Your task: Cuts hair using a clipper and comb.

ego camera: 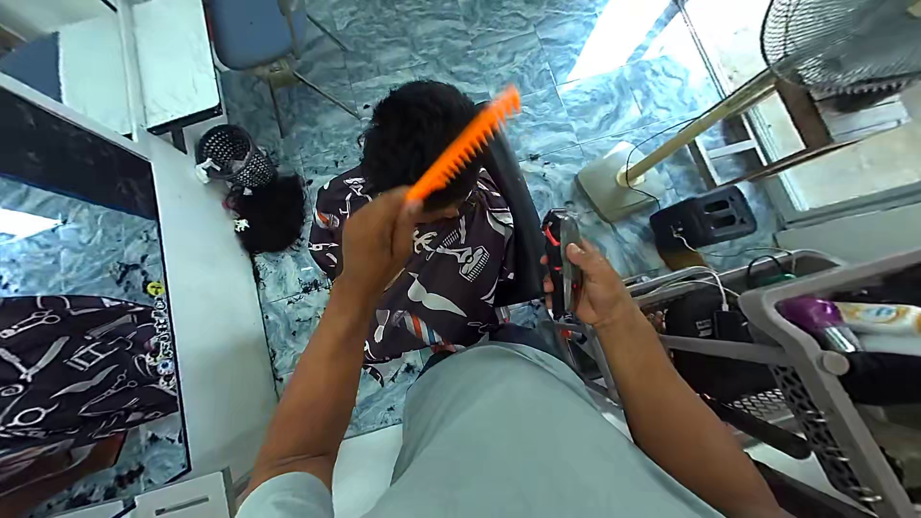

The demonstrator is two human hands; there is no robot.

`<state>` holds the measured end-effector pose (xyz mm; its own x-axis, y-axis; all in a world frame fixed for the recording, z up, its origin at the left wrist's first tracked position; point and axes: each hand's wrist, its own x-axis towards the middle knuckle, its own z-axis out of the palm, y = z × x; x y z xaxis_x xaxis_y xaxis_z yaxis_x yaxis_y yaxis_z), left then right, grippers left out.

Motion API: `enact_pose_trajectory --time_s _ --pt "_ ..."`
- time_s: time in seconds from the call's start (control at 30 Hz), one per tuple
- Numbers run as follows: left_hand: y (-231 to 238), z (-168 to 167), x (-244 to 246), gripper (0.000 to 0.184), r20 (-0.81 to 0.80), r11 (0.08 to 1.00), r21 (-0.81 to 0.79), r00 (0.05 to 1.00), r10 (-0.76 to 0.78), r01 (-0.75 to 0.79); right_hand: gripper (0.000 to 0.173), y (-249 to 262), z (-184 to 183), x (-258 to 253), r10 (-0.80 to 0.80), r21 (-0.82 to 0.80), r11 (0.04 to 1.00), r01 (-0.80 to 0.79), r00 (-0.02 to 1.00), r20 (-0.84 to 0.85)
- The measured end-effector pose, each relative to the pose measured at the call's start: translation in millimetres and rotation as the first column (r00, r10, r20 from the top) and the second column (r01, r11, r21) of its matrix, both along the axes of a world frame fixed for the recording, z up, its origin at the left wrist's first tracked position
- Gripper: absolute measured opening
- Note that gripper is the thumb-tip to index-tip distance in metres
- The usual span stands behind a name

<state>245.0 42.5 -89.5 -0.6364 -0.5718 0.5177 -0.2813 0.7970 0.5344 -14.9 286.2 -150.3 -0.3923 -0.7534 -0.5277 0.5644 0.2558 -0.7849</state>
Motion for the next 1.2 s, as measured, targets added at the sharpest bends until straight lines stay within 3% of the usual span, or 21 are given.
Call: enact_pose_trajectory --time_s 0.07,0.13,0.2,0.3,0.4,0.53,0.6,0.67,0.73,0.8,0.93,1.03,1.2 --pt "-6 18 -15 0.036 -0.065 0.981 0.095 0.982 0.176 -0.169 0.036 -3 1 2 -0.003 0.031 1.0 0.004 1.0 -0.031" --pt "-11 24 -24 0.033 -0.067 0.96 0.182 0.971 0.228 -0.213 0.033 -11 5 2 -0.025 0.049 0.998 0.028 0.998 -0.052" --pt "-12 16 -22 0.034 0.026 0.968 0.184 0.986 0.167 -0.168 0.03 -18 10 -3 -0.032 0.035 0.999 0.035 0.997 -0.073" --pt "-12 -19 9 0.037 0.298 0.998 0.06 0.953 -0.047 0.03 0.032 -18 13 -11 -0.027 -0.035 0.999 0.024 0.995 -0.099" --pt "1 -42 26 0.034 0.305 0.985 -0.02 0.939 -0.158 0.172 0.04 -17 11 -25 -0.023 -0.063 0.998 0.015 0.992 -0.124" --pt "19 -15 -14 0.035 0.03 0.982 0.073 0.984 0.174 -0.175 0.045 -32 12 -42 0.026 -0.024 0.999 -0.032 0.973 -0.227" --pt "20 -15 -30 0.035 0.05 0.972 0.096 0.976 0.212 -0.216 0.05 -46 17 -49 0.045 -0.031 0.998 -0.057 0.949 -0.311" --pt "24 -29 -29 0.036 0.188 0.983 0.039 0.968 0.169 -0.179 0.052 -60 22 -55 0.069 -0.033 0.995 -0.09 0.911 -0.407" --pt "30 -49 -21 0.035 0.322 0.988 -0.078 0.934 0.153 -0.135 0.052 -72 26 -62 0.106 -0.025 0.99 -0.138 0.852 -0.512" --pt "37 -64 -14 0.038 0.351 0.978 -0.19 0.924 0.153 -0.09 0.055 -82 28 -70 0.157 -0.01 0.978 -0.208 0.768 -0.62" --pt "39 -68 -6 0.033 0.268 0.914 -0.368 0.922 0.28 -0.17 0.058 -100 42 -83 0.311 0.119 0.917 -0.38 0.499 -0.809" --pt "31 -55 -5 0.031 0.175 0.876 -0.416 0.924 0.341 -0.245 0.057 -113 53 -84 0.413 0.245 0.859 -0.45 0.325 -0.851" --pt "31 -39 -14 0.03 0.089 0.807 -0.519 0.921 0.379 -0.282 0.05 -135 59 -80 0.448 0.31 0.81 -0.497 0.186 -0.874"
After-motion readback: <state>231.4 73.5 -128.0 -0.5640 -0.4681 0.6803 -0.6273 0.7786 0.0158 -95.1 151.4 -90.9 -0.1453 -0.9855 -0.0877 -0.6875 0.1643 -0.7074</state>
